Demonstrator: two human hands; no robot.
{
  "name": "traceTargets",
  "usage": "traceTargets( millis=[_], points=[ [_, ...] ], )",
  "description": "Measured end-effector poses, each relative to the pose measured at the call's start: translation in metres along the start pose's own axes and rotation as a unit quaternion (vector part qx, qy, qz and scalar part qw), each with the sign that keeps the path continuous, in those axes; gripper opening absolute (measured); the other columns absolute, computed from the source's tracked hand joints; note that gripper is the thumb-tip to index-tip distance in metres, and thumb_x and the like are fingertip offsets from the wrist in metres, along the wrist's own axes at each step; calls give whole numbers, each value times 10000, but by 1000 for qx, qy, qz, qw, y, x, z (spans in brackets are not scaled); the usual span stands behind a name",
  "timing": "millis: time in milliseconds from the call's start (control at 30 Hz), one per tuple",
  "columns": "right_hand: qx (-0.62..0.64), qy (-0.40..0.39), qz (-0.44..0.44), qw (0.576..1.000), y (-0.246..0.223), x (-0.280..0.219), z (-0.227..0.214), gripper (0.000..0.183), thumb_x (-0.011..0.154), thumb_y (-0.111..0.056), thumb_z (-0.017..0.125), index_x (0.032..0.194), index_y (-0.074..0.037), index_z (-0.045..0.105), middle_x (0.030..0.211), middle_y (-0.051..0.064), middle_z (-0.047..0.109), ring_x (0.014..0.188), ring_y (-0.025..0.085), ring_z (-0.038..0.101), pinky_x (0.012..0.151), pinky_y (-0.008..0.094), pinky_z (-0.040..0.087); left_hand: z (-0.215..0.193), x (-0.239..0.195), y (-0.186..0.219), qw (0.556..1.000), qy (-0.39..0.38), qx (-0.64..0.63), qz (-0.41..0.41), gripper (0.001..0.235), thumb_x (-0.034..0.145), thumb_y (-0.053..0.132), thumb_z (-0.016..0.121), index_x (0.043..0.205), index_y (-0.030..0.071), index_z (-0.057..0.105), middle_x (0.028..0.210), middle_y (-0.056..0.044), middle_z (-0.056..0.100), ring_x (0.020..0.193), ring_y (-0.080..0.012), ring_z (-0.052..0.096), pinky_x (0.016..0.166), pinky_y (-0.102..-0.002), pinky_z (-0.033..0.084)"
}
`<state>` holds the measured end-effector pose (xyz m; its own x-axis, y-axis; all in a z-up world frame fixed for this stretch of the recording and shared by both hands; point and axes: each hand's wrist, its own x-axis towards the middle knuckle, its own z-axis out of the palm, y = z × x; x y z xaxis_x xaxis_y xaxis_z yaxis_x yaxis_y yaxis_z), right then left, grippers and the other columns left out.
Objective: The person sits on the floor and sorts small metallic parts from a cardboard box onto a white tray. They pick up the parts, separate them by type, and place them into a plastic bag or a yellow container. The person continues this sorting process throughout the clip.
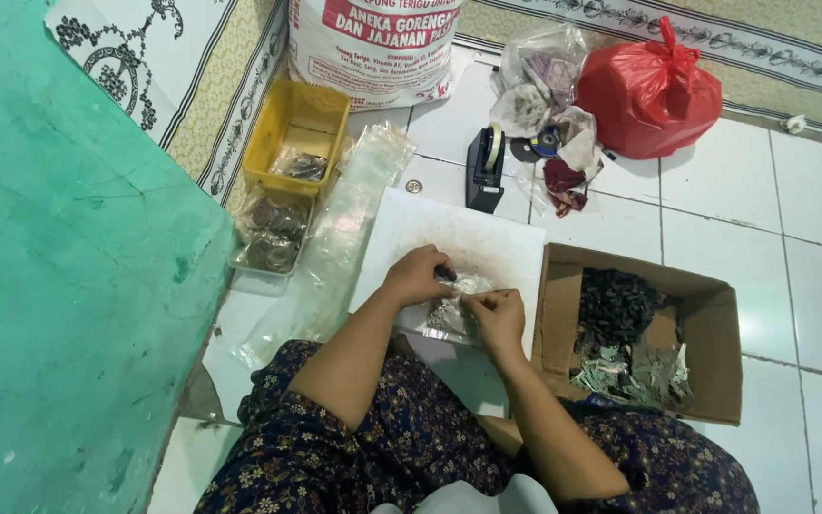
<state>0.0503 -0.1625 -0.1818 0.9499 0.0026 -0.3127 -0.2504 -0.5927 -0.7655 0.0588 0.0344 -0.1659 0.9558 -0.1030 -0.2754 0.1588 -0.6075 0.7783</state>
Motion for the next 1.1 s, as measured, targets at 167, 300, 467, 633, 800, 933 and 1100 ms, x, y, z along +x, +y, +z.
traceTargets(
  millis=[167,300,467,633,800,933,1100],
  points=[
    [-18,18,-11,1000,-4,-6,4,302,827,-290,830,962,-22,799,1092,188,575,1053,378,629,912,437,511,4,3,-5,1000,8,13,13,371,702,317,874,1027,171,770,1072,-90,671,1099,-298,657,934,-408,533],
    [-78,15,-40,996,-4,-4,7,326,768,-291,861,891,-8,757,1031,168,570,1058,410,616,904,461,505,9,6,-11,1000,3,17,20,403,733,353,865,1072,162,758,1120,-119,665,1163,-319,630,980,-424,534],
    [-91,12,17,996,-42,-18,-14,583,656,-343,946,1007,-16,615,1081,183,607,1143,419,611,978,496,481,7,-2,-1,999,4,32,5,495,779,331,837,1230,184,695,1193,-98,624,1223,-302,598,1002,-417,539],
    [-56,1,77,996,-35,-2,-13,755,738,-328,926,1320,-109,499,1286,167,640,1280,398,588,1052,528,453,12,-4,7,997,10,75,-5,632,805,285,764,1406,172,607,1258,-95,543,1263,-294,542,1007,-410,534],
    [59,11,53,997,-19,0,-15,671,913,-193,747,1464,-41,397,1289,276,621,1199,409,645,901,468,568,12,-17,27,996,-7,86,-17,739,831,521,710,1401,64,603,1236,-159,580,1251,-329,505,1058,-450,481],
    [84,-50,43,994,6,-5,-20,999,716,-270,947,1504,31,410,1239,288,652,940,328,709,668,360,610,43,12,-11,993,24,116,4,752,718,580,818,1283,107,670,1174,-113,561,1217,-308,498,1020,-444,505],
    [-33,-101,-50,993,-23,-47,-29,572,615,-234,944,1107,-4,765,1008,219,695,993,384,705,867,479,564,41,-1,-1,991,50,-113,53,452,702,81,873,1118,99,694,1166,-144,730,1227,-377,628,1057,-524,462]
  ],
)
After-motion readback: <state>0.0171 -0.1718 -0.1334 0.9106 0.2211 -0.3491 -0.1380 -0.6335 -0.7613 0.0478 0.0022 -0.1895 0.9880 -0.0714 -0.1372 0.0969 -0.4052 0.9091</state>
